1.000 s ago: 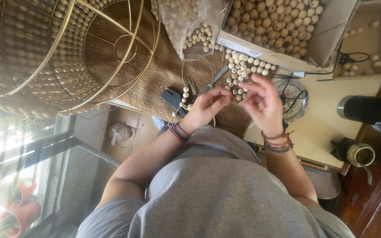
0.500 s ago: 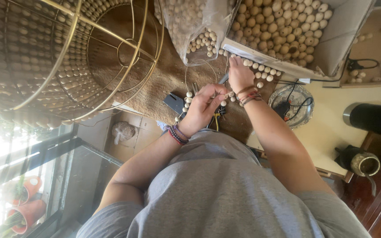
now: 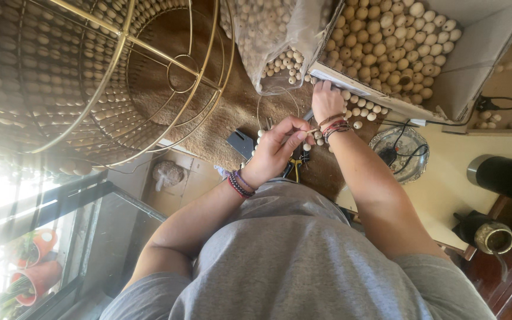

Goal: The person strings wooden beads onto a thread by hand and then attaches the beaded strands to a metal chandelier frame using a hot glue gun and scissors.

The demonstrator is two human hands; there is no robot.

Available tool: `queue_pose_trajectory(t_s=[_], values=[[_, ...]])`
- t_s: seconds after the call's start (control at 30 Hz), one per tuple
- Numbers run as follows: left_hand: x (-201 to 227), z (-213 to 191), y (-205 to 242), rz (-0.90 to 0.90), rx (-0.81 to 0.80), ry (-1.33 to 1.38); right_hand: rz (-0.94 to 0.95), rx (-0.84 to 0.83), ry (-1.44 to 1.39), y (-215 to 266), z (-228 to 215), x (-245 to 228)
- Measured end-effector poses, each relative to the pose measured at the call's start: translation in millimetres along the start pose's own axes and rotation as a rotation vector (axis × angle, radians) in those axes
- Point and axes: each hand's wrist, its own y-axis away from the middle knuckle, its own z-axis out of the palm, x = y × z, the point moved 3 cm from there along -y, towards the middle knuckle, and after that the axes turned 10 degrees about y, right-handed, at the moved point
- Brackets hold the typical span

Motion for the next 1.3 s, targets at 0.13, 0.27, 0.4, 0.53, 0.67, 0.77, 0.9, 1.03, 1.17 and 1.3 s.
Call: queue_pose_trajectory(t_s=[0.13,0.27,0.4,0.53,0.67,0.77,0.9,1.03,1.17,1.3], values=[[0,2,1,-0.002,-0.013,0.003,0.013,-0.061,-0.045,10,-2,4],[-5,6,5,-0.058,0.007,0.047,0.266,-0.307,-0.885,7,-57,46],[-18,13,11,-0.139,0.053,0.091,0.842,-0.555,-1.990,-1,-163,98],[-7,31,8,-0.185,0.041,0.048,0.928,-0.483,-2.270,21,-199,113],[-3,44,9,-0.218,0.000,-0.042,0.891,-0.385,-2.522,41,-197,119],[-3,47,12,-0.256,0.010,-0.092,0.849,-0.377,-2.608,40,-210,124],[3,48,17,-0.287,0.009,-0.161,0.823,-0.397,-2.606,48,-212,124],[-2,48,24,-0.293,0.014,-0.145,0.803,-0.391,-2.621,47,-217,120],[3,49,28,-0.323,0.028,-0.108,0.615,-0.362,-2.428,27,-250,122],[14,53,25,-0.315,-0.044,-0.039,0.343,-0.279,-1.975,10,-281,135]])
